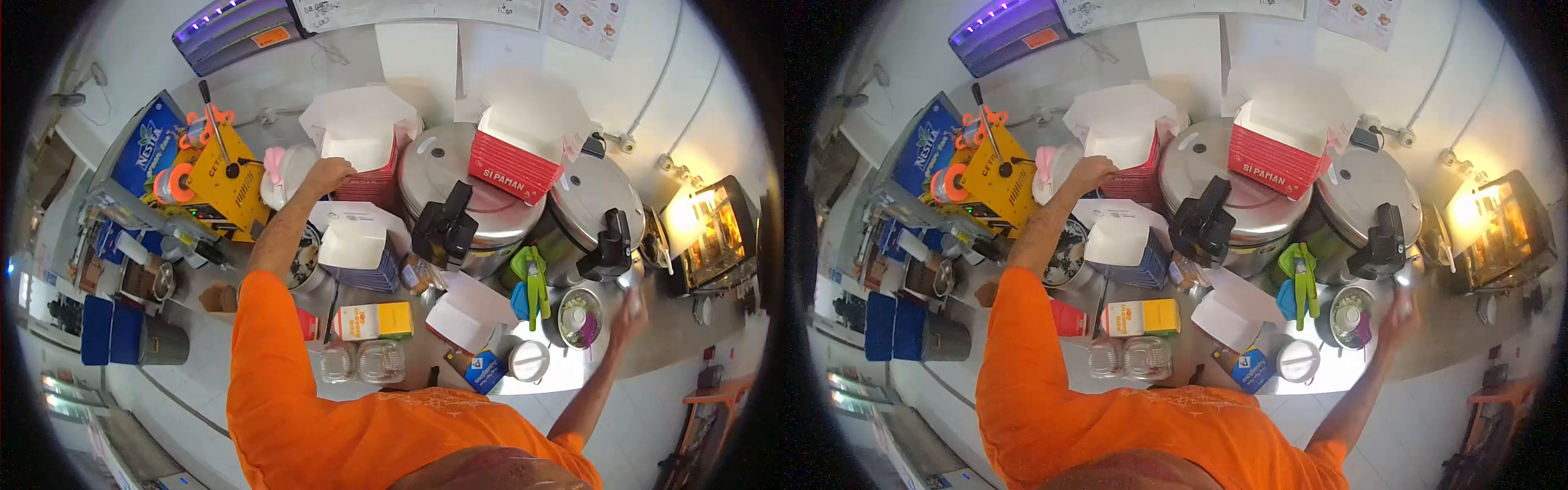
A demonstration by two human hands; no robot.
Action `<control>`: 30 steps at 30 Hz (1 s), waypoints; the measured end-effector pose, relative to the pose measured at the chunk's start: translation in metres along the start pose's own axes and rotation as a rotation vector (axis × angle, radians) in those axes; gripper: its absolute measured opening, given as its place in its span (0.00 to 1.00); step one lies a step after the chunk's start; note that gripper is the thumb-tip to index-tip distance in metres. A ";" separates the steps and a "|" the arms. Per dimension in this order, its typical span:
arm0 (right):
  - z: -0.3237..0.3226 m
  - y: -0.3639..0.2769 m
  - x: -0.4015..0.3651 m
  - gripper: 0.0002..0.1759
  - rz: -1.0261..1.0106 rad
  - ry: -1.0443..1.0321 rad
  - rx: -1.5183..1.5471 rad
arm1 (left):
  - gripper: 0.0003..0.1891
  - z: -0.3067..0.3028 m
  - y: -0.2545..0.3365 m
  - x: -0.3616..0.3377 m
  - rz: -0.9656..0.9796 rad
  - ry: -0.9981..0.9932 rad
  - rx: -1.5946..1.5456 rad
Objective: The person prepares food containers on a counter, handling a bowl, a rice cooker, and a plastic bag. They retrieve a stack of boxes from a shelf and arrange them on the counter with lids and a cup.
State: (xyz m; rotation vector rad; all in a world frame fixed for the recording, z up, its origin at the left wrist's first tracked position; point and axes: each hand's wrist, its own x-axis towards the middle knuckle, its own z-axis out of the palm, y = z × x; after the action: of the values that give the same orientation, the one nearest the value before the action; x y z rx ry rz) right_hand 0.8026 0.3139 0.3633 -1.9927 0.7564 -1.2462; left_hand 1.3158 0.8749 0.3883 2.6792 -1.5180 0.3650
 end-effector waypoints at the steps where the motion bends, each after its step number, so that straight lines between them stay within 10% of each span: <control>1: 0.027 -0.029 0.024 0.20 -0.064 -0.070 -0.212 | 0.07 0.010 -0.003 0.003 0.004 0.019 -0.043; 2: 0.053 -0.121 0.035 0.27 0.087 -0.280 -0.124 | 0.07 0.019 -0.003 0.008 -0.014 0.014 -0.078; 8: 0.201 -0.197 0.117 0.51 0.018 -0.591 -0.576 | 0.13 0.064 -0.003 0.008 -0.222 -0.465 0.115; 11: 0.235 -0.206 0.130 0.33 0.087 -0.667 -0.687 | 0.18 0.084 -0.022 0.007 -0.233 -0.675 -0.254; 16: 0.232 -0.086 0.205 0.17 -0.773 -0.932 -0.466 | 0.30 0.081 -0.017 0.016 -0.308 -0.870 -0.660; 21: 0.243 -0.124 0.190 0.22 -0.802 -0.932 -0.374 | 0.27 0.072 -0.022 -0.007 -0.302 -0.273 -0.731; 26: 0.328 -0.295 0.079 0.21 -0.051 -0.892 0.049 | 0.19 0.026 -0.031 -0.064 -0.260 0.248 -0.851; 30: 0.429 -0.277 0.049 0.22 -1.160 -0.927 0.232 | 0.17 -0.092 0.001 -0.146 -0.347 0.461 -0.847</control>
State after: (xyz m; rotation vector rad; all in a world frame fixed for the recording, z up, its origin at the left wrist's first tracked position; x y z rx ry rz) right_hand 1.2496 0.5449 0.4644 -2.4559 -1.0654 -0.6500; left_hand 1.2258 1.0107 0.4449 1.9382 -0.7907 0.2216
